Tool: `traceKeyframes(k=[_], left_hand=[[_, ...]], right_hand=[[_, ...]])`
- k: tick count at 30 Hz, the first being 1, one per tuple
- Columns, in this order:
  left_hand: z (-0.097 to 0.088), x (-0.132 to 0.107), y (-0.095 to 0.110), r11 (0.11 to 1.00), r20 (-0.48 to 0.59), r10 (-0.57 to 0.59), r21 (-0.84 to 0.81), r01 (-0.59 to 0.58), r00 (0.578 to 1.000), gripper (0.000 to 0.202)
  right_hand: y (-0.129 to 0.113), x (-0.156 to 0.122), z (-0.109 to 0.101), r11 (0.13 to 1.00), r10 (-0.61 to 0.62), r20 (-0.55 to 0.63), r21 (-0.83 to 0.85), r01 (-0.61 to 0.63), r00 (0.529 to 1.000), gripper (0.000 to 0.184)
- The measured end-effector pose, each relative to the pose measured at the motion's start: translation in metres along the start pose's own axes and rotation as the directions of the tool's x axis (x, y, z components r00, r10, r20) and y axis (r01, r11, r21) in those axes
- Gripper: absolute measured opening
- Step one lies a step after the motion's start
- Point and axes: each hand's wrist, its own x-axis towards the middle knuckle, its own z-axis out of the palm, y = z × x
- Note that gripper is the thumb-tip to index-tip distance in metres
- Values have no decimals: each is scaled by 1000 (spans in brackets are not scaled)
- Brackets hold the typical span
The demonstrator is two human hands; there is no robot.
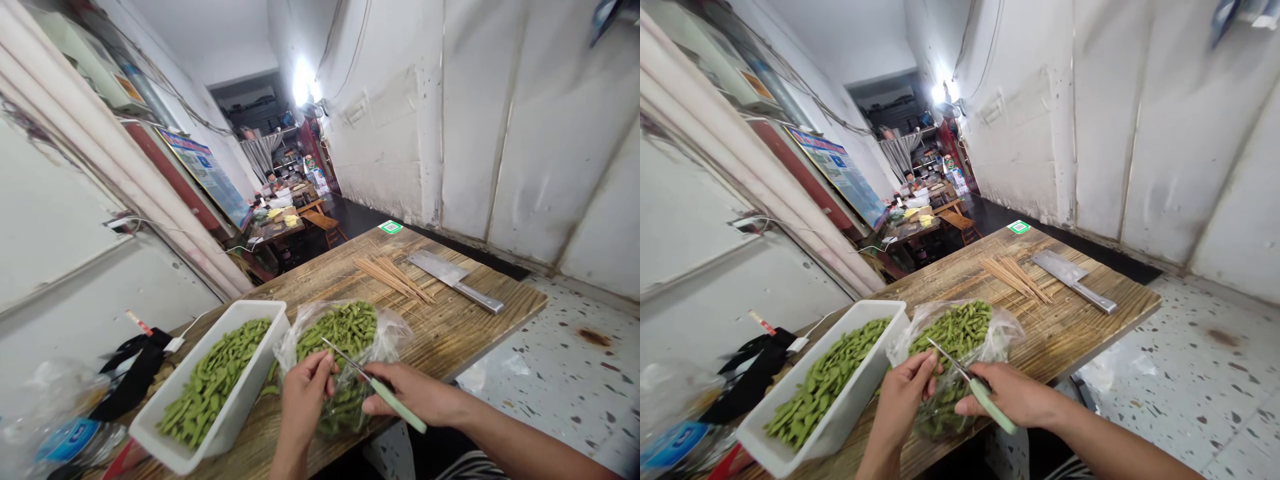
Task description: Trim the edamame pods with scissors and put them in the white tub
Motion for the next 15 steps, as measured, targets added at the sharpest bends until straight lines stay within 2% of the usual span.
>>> traceKeyframes(k=[6,8,10,13,15], left_hand=[[-1,1,-2,1000,25,-19,0,19,1000,48],[-2,3,-6,1000,6,-16,-19,16,1000,50],[-5,7,-14,999,-30,-12,-42,10,999,55],[-14,15,-34,998,-186,13,-59,-25,982,66],[-24,18,-49,998,-329,47,-20,-57,943,70]], right_hand=[[-2,7,4,996,50,-19,71,-48,999,33],[-3,8,8,981,116,-20,159,-112,993,36],[-2,9,12,946,178,33,269,-180,984,37],[4,11,12,915,164,29,369,-163,986,43],[7,10,9,901,146,-2,414,-132,989,46]])
